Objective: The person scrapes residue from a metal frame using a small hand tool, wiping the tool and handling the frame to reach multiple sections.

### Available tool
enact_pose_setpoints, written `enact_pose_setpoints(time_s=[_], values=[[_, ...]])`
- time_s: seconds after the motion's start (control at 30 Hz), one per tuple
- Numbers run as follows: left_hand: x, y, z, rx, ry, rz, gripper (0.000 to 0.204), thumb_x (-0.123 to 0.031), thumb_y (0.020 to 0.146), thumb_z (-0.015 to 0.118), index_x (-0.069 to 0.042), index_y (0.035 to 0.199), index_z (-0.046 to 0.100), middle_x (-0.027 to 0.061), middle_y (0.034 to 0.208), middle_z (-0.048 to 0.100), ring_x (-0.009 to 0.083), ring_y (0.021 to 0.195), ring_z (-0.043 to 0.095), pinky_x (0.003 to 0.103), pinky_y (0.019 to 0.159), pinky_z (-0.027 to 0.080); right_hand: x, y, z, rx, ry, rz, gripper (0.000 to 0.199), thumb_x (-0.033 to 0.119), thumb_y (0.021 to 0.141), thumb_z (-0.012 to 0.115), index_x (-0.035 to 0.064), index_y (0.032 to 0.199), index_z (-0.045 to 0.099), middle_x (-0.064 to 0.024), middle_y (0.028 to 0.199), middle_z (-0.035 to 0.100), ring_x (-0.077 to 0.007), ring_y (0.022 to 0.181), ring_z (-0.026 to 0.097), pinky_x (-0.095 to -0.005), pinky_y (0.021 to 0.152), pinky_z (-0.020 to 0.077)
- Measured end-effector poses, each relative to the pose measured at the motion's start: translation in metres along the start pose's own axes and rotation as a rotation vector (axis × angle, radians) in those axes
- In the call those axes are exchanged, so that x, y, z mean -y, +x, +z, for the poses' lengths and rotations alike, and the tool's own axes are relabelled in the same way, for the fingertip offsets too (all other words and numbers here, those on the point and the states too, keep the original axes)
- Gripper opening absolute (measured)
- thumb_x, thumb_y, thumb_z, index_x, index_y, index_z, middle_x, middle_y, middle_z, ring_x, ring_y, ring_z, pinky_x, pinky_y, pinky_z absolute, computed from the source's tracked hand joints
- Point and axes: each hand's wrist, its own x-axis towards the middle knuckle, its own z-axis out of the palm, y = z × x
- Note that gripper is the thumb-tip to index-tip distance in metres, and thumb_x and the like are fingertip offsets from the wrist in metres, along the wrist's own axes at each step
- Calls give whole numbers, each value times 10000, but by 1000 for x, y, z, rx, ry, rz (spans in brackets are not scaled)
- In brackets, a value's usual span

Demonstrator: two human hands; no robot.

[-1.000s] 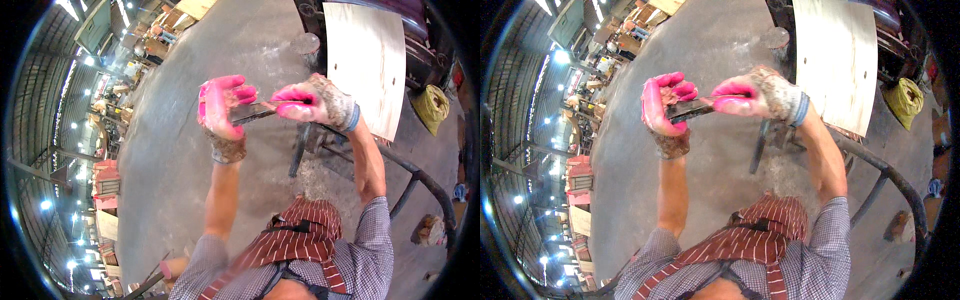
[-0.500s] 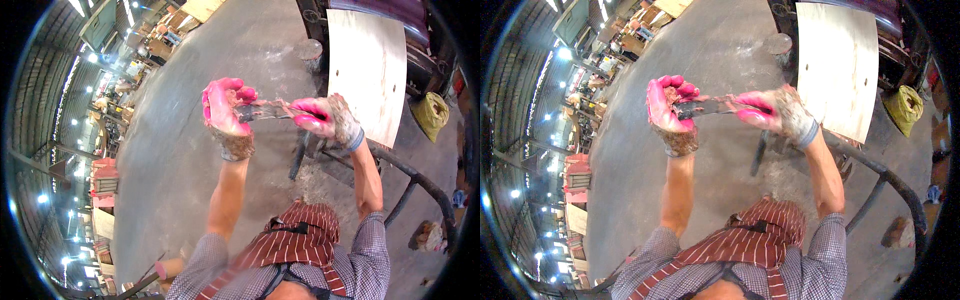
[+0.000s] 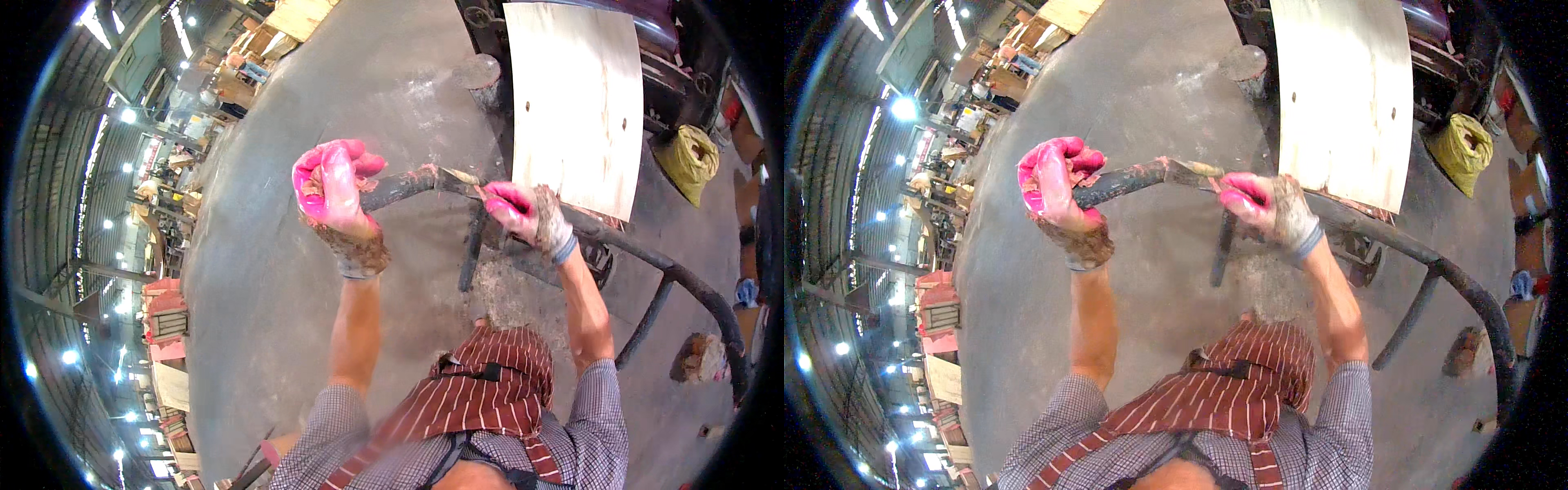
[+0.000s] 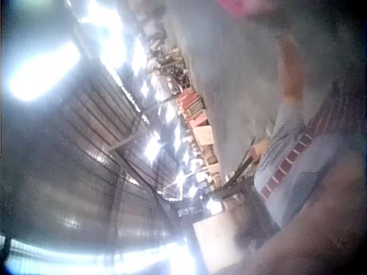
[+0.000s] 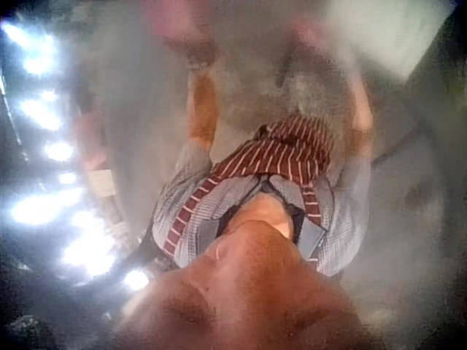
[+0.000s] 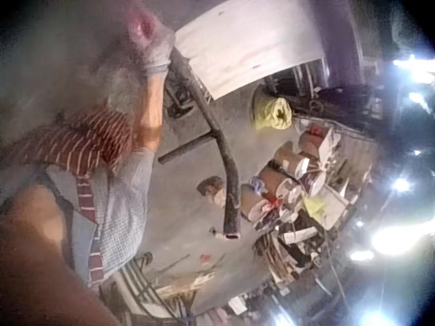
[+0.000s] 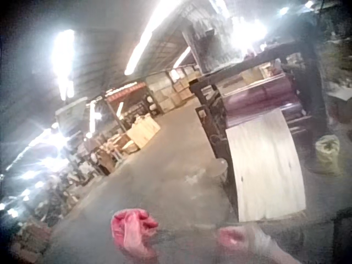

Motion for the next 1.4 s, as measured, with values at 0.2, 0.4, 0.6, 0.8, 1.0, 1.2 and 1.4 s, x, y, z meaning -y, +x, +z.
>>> enact_pose_setpoints(time_s=[0.2, 0.4, 0.6, 0.8, 1.0, 1.2, 1.4], values=[[-3, 5, 5, -14, -165, -33, 258, -136, 1014, 489, 98, 1047, 593, 165, 1054, 609, 274, 844, 720, 373, 767, 606, 43, 53, 8, 145, -66, -611, 372, 383, 910, 701, 86, 1133, 726, -146, 842, 721, -185, 745, 704, -336, 710, 548], [-8, 3, 3, -23, -139, -152, 243, -170, 980, 553, 59, 1054, 586, 170, 975, 670, 257, 805, 716, 359, 742, 594, 40, 47, -39, 203, 24, -78, 397, 354, 891, 741, 29, 1118, 726, -62, 855, 749, -123, 752, 652, -306, 724, 541], [-9, 3, 2, 33, -82, -138, 234, -178, 967, 565, 45, 1029, 599, 154, 890, 685, 220, 756, 714, 329, 693, 581, 16, 56, -11, 265, 172, -125, 403, 375, 898, 739, 33, 1111, 734, 3, 748, 624, -79, 658, 541, -266, 591, 468], [4, -1, 1, 40, -34, -20, 210, -124, 1000, 505, 56, 1060, 595, 192, 1033, 664, 267, 914, 722, 369, 761, 597, 17, 49, -27, 146, 57, 64, 388, 369, 902, 721, 45, 1114, 732, -49, 737, 672, -84, 643, 578, -276, 635, 497], [16, 2, 3, 168, -225, -7, 258, -191, 1022, 494, 44, 1105, 560, 254, 1203, 617, 362, 1059, 691, 460, 913, 583, 38, 45, -18, 136, -48, -222, 407, 380, 875, 747, 73, 1142, 721, -90, 867, 744, -190, 779, 697, -333, 733, 540], [9, 7, 0, 196, -343, -217, 316, -283, 1035, 525, 10, 1144, 570, 169, 1055, 701, 289, 927, 722, 390, 805, 578, 25, 38, 12, 53, -178, -602, 433, 322, 898, 736, 78, 1247, 657, -121, 1132, 731, -265, 980, 712, -342, 883, 541], [14, 2, 6, 124, -386, -270, 465, -452, 1057, 427, -13, 1136, 554, 180, 1014, 674, 279, 796, 691, 443, 757, 584, 35, 34, 22, 50, -33, -507, 344, 228, 925, 696, 48, 1216, 666, -98, 1040, 708, -161, 913, 687, -292, 812, 534]])
